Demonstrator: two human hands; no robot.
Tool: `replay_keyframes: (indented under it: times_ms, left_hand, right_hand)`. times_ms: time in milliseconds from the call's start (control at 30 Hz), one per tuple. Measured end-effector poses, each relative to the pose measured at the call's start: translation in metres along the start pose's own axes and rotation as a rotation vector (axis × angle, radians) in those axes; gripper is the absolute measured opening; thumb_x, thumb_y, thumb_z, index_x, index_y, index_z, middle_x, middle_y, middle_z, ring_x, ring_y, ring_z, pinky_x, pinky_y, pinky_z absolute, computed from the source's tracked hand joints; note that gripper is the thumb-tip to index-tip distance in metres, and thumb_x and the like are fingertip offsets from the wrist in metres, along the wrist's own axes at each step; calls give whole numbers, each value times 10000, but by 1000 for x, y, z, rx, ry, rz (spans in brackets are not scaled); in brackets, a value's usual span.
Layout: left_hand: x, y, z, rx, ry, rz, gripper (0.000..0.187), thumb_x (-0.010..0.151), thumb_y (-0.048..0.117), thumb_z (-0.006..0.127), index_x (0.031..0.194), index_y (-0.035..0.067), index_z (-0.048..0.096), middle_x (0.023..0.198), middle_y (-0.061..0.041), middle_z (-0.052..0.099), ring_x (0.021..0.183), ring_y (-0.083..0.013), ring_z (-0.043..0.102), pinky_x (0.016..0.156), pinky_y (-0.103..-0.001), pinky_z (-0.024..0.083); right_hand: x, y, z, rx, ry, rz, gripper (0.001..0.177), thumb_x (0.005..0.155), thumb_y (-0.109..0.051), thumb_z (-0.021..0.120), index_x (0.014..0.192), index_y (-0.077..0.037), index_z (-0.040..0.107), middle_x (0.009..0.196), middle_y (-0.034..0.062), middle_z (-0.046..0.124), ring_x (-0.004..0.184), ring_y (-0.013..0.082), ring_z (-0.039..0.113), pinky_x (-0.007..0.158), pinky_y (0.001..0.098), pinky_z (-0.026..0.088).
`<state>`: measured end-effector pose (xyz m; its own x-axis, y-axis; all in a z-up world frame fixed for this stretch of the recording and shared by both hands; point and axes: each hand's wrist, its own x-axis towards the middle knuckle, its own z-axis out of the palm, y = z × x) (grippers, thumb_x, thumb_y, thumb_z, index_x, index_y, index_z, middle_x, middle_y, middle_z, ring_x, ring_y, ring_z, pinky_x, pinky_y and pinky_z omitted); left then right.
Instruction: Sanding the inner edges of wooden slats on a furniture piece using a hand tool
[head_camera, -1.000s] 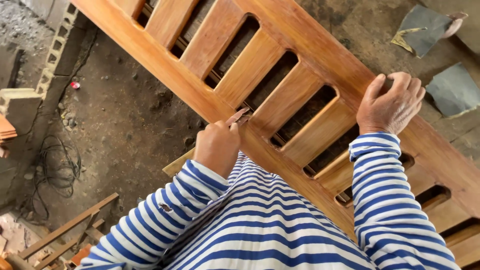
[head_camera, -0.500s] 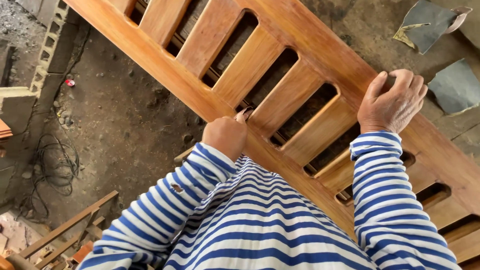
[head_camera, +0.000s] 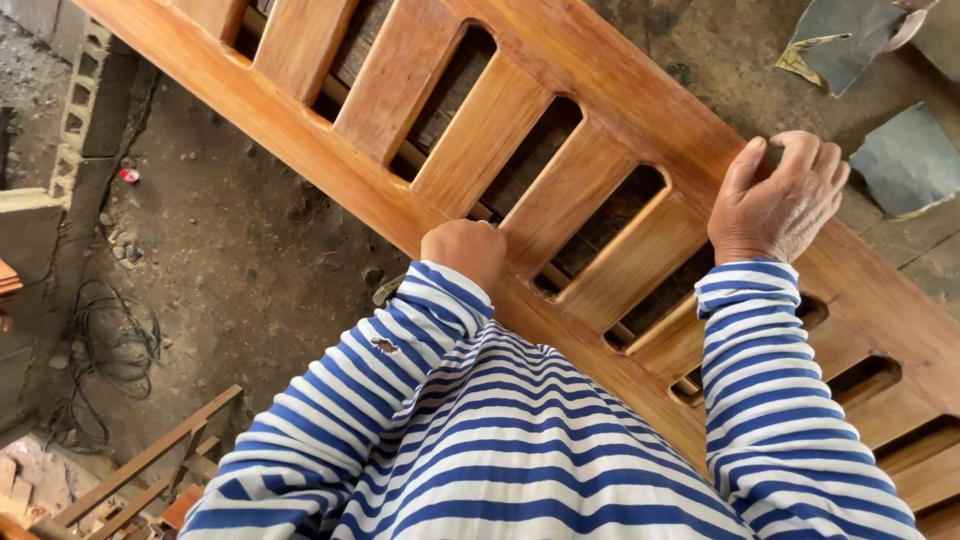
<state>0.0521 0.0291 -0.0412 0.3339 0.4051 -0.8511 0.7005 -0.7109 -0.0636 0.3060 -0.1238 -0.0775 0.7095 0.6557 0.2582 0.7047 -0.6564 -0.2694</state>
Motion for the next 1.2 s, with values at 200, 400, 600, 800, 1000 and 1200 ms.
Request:
replay_keyframes:
  times_ms: [200, 400, 600, 800, 1000, 1200]
  left_hand:
    - [-70, -27, -7, 132, 218, 15, 327, 1058, 146, 362, 1240, 33, 610, 784, -70, 740, 679, -333, 741, 465, -430, 545]
    - [-73, -27, -1, 71, 312, -39, 243, 1034, 164, 396, 1005, 104, 630, 697, -74, 713, 605, -328, 724, 418, -444, 540]
    - [-37, 13, 39, 192, 366, -208, 444, 1006, 107, 544, 1434, 211, 594, 539, 92, 590, 404, -124, 558, 325, -276, 382]
    - [-54, -2, 1, 21, 69, -78, 595, 1008, 38, 500, 1583, 91, 358, 864, -39, 725, 763, -284, 724, 547, -377, 569]
    - [-92, -59, -37, -12, 206, 95, 310, 977, 173, 469, 920, 129, 770, 918, -87, 756, 876, -347, 730, 679, -489, 606]
    - [-187, -78, -100, -185, -45, 78, 391, 1055, 112, 365, 1402, 156, 538, 880, -110, 762, 751, -280, 749, 697, -420, 623]
  right_hand:
    - [1, 3, 4, -28, 37, -35, 173, 1071, -214, 614, 1034, -51, 566, 975, 158, 560, 878, 333, 533, 714, 476, 457]
    - [2, -2, -1, -5, 15, -9, 160, 1072, -193, 623, 1056, -39, 584, 997, 167, 574, 897, 351, 538, 703, 491, 463]
    - [-2, 1, 1, 2, 32, -3, 130, 1046, -163, 657, 1037, -59, 581, 987, 150, 585, 900, 358, 550, 709, 500, 456]
    - [-4, 8, 9, -5, 63, -10, 141, 1046, -186, 652, 1025, -68, 578, 970, 150, 591, 890, 368, 547, 699, 505, 439]
    - [-4, 6, 3, 6, 90, -70, 177, 1074, -167, 649, 976, -56, 552, 930, 176, 565, 844, 388, 543, 726, 515, 432]
    - [-7, 12, 14, -18, 104, -48, 143, 1067, -168, 634, 983, -84, 555, 930, 120, 590, 852, 321, 550, 681, 482, 455]
